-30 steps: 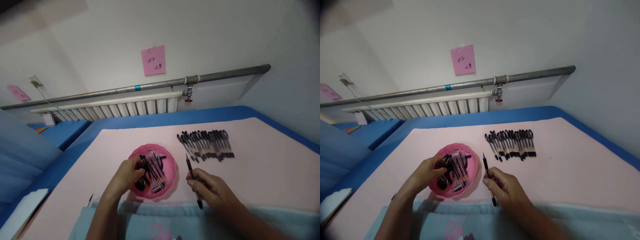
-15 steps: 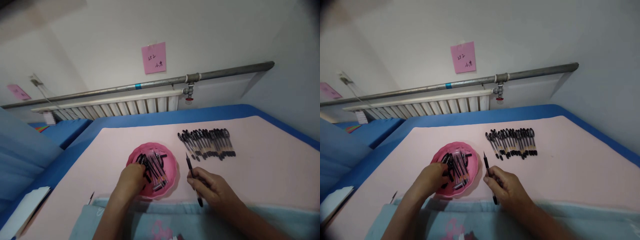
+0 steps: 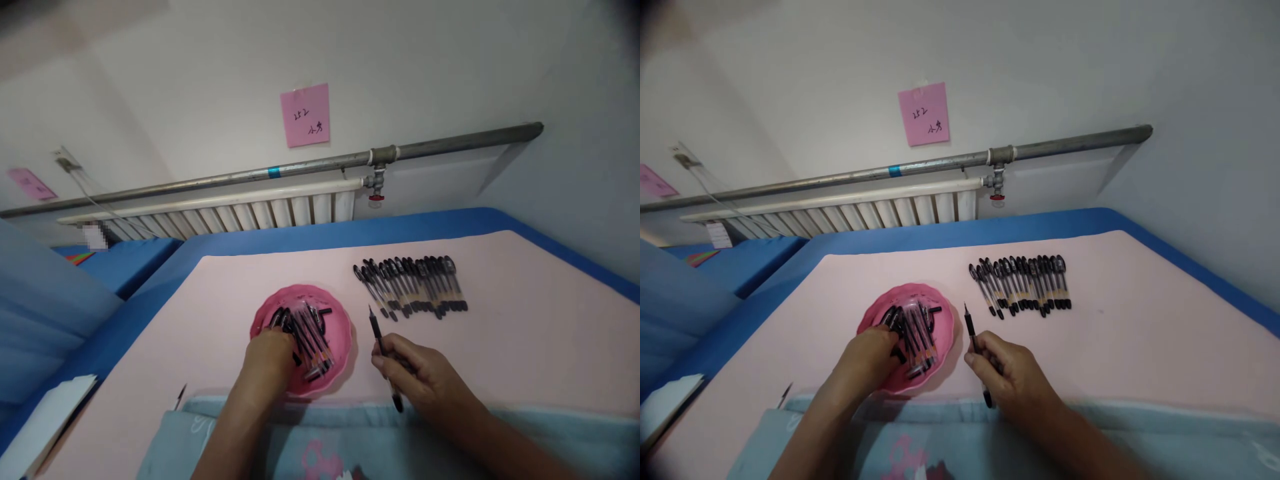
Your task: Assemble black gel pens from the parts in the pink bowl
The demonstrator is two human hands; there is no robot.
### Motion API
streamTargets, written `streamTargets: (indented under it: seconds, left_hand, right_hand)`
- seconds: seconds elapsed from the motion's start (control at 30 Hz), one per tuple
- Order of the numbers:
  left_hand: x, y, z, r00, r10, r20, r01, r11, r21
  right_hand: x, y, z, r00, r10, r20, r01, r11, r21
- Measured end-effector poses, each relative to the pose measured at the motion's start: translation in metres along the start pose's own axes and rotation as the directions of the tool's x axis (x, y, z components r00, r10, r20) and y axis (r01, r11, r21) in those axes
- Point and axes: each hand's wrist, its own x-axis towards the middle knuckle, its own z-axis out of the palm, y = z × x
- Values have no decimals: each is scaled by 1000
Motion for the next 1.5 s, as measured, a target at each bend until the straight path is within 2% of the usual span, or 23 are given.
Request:
streamTargets:
  seconds: [0.2,0.3,0.4,0.47,0.53,0.57,0.67,0.77,0.83,0.97,1.07,1.17,1.5]
  left_hand:
    - [2,0,3,1000,-14,-10,13,989,-147]
    - [3,-2,1,1000,0,1,1,986,-164]
    - [4,-9,-1,999,9,-42,-18,978,-208]
    - [6,-15,-1,997,16,-82,-43,942,-333]
    - [7,-18,1,995,8,-100,-61,839,-540]
    - [8,-19,1,995,1,-100,-66,758,-649]
    - [7,-14,1,996,31,-84,-89,433,-897]
    - [2,-6,-2,991,116,-74,-90,135,-987]
    - [0,-2,-4,987,138,-82,-85,20,-996]
    - [-1,0,-4,989,123,-84,-71,-111,-991]
    - [0,-1,-4,992,106,-65,-46,-170,-984]
    - [-1,0,-4,990,136,-41,-15,-187,-982]
    - [-3,1,-2,978,201,-50,-35,-77,-996]
  right_hand:
    - [-1,-2,0,1000,-3,0,3,1000,21]
    - [-1,-2,0,1000,-1,-8,1,1000,23]
    - [-1,-2,0,1000,1,-5,0,1000,22]
    - [0,-1,0,1000,-6,-3,6,1000,23]
    - [-1,0,0,1000,-12,-3,12,1000,25]
    - [-1,1,0,1000,-14,-3,14,1000,26]
    - [-1,2,0,1000,-19,-3,19,999,37]
    - [-1,2,0,999,-39,31,38,998,44]
    - [-2,2,-1,995,-71,65,70,998,5]
    - [-5,1,-1,981,-176,79,185,975,-121]
    - [-7,2,1,966,-245,84,256,954,-154]
    - [-7,3,2,959,-263,106,279,944,-177]
    - [-7,3,3,944,-296,143,321,925,-205]
